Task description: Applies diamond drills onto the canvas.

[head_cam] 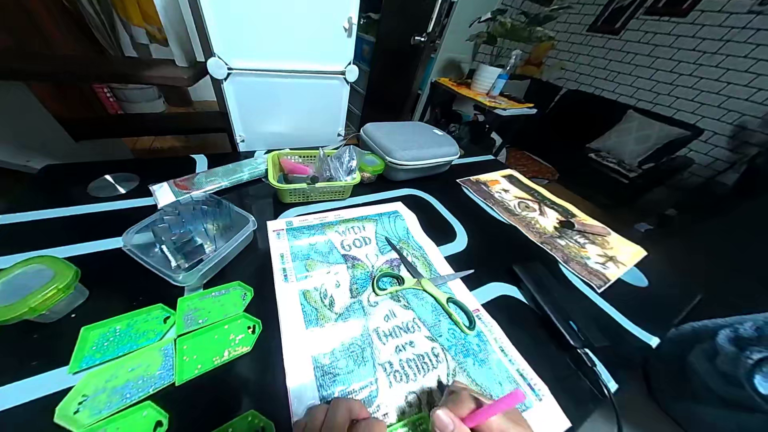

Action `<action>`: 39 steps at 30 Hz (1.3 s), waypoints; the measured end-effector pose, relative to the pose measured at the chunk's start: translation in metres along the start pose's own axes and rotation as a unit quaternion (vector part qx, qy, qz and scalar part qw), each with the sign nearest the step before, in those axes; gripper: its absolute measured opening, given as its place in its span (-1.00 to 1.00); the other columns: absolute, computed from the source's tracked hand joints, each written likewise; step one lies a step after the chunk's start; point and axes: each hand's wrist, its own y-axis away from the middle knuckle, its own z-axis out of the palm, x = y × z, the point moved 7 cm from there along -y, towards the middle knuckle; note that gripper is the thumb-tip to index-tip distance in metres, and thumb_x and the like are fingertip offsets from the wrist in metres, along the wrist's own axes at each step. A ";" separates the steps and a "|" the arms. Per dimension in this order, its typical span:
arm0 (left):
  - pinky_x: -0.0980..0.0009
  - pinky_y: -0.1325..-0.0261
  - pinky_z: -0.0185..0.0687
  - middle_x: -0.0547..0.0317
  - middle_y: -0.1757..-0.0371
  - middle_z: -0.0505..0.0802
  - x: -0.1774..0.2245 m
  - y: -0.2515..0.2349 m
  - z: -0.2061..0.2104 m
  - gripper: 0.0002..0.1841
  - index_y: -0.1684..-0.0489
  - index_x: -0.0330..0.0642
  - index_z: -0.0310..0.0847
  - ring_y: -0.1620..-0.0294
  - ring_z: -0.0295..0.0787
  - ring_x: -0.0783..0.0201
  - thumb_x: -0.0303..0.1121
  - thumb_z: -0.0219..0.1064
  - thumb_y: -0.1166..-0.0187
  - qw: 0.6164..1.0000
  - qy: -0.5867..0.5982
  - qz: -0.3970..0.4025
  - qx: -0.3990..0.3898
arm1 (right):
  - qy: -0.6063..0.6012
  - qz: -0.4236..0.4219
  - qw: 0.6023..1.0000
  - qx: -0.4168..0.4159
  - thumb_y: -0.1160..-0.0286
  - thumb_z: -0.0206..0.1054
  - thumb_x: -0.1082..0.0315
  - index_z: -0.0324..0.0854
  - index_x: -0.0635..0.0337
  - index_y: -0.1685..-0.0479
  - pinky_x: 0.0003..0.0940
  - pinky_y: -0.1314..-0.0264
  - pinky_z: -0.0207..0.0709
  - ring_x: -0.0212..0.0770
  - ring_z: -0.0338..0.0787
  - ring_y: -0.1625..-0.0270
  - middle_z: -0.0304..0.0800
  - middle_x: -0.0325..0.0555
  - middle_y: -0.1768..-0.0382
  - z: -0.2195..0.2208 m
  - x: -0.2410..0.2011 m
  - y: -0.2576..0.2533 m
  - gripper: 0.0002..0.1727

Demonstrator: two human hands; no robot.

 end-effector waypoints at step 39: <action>0.01 -0.17 0.61 -0.10 -0.11 0.85 0.001 0.002 -0.001 -0.50 -0.10 -0.13 0.85 -0.08 0.76 -0.12 -0.01 0.64 -0.26 1.000 -0.003 0.006 0.012 | 0.003 0.022 1.000 0.012 -0.82 0.19 0.26 0.60 0.27 0.34 -0.64 0.28 0.60 -0.53 0.72 0.40 0.70 -0.16 0.51 -0.003 0.007 0.009 -0.68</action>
